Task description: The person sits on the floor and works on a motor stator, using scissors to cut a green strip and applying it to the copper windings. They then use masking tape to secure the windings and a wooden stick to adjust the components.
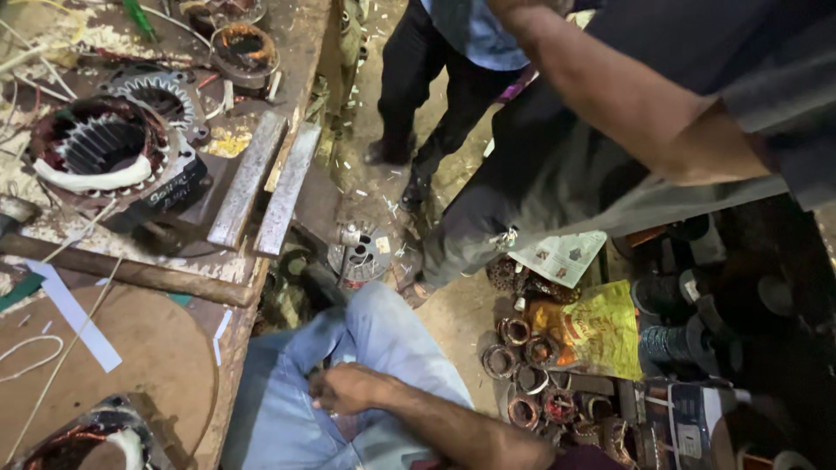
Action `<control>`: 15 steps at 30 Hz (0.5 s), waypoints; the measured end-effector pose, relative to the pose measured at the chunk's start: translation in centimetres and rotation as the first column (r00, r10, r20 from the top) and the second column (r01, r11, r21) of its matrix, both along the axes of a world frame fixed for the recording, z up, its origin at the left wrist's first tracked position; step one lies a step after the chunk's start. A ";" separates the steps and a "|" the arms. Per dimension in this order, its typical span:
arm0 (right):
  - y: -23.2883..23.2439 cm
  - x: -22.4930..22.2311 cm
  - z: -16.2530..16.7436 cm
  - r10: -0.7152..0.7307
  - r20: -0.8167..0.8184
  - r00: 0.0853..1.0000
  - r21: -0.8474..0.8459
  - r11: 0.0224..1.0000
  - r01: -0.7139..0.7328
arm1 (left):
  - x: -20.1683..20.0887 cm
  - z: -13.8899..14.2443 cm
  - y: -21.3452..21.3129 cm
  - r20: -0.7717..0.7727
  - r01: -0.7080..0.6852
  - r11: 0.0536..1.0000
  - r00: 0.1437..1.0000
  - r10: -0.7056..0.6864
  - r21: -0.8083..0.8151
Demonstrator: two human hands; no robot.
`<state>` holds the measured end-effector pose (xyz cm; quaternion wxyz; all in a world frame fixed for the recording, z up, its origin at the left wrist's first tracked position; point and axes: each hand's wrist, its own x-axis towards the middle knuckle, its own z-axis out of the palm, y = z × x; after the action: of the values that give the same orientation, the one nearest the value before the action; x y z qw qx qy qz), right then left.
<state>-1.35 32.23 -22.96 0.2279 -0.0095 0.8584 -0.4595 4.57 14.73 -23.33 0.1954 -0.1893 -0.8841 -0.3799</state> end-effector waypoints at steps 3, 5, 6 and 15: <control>-0.2 0.0 -0.1 -0.012 -0.083 0.996 -0.006 1.000 0.011 | 1.0 -0.3 -1.1 0.005 -0.003 1.000 1.000 0.003 -0.016; -0.3 0.0 -0.2 -0.030 -0.247 0.968 -0.008 1.000 0.029 | 1.1 -0.2 -1.2 0.001 -0.011 1.000 1.000 0.011 -0.021; -0.3 0.0 -0.1 -0.042 -0.326 0.944 -0.011 0.999 0.041 | 1.1 0.0 -1.2 0.004 -0.014 1.000 1.000 0.014 -0.027; -1.1 -1.4 1.3 -0.003 -0.197 0.980 -0.061 0.998 -0.009 | 2.0 5.7 -3.7 0.179 -0.003 0.983 0.983 0.037 -0.183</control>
<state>-2.71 31.10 -21.70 0.1420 -0.0631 0.8621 -0.4822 6.53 10.99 -17.60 0.0997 -0.1621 -0.9311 -0.3111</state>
